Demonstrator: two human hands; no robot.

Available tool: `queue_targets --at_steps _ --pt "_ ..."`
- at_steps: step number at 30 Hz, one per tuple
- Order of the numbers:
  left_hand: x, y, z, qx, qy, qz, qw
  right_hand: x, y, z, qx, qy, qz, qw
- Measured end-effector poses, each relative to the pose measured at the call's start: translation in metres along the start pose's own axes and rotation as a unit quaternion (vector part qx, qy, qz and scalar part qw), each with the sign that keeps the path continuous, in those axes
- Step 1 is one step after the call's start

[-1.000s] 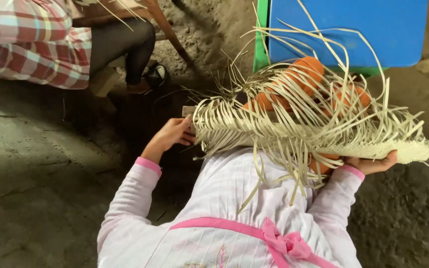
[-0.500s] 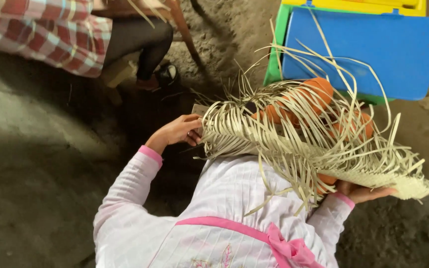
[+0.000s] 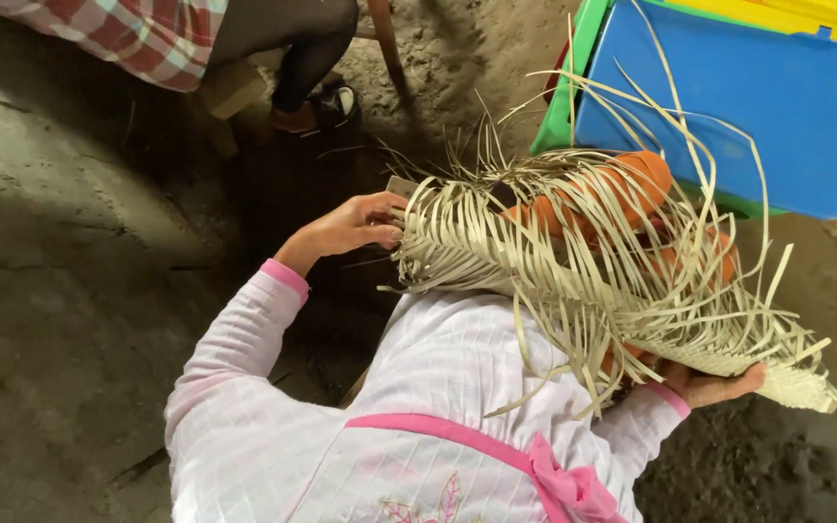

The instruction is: Weaving straw fibers around a form to create a product, likely a hat or basket, using manual hand manipulation.

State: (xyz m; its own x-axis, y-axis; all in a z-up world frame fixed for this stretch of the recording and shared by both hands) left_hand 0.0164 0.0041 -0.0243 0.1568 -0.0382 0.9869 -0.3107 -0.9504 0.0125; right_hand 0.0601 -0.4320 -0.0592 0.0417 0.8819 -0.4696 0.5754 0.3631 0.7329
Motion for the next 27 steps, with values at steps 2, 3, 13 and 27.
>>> queue_targets --at_steps 2,3,13,27 --pt "-0.003 0.000 -0.001 -0.005 0.023 0.017 1.000 0.001 0.001 -0.002 0.008 0.005 -0.019 1.000" --pt "-0.002 0.000 0.001 -0.013 0.048 0.036 0.998 0.001 0.001 -0.002 0.016 0.008 -0.035 0.999" --pt "0.019 0.010 0.005 -0.023 0.113 0.140 0.983 -0.004 0.000 0.001 0.016 -0.018 -0.065 0.998" --pt "0.009 0.009 0.019 0.017 0.072 0.182 0.981 -0.003 -0.017 0.027 -0.060 -0.030 -0.094 0.993"
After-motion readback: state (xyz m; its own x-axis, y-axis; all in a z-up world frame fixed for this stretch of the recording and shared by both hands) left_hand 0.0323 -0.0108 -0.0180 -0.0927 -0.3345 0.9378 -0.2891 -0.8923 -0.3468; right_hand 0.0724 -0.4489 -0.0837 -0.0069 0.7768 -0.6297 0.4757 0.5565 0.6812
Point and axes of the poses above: each hand's wrist, its own z-axis towards the middle knuckle, its own y-axis out of the palm, x = y × z, the point moved 3 cm from there along z, towards the middle knuckle, and after that the axes turned 11 degrees about y, right-handed, at the moved point
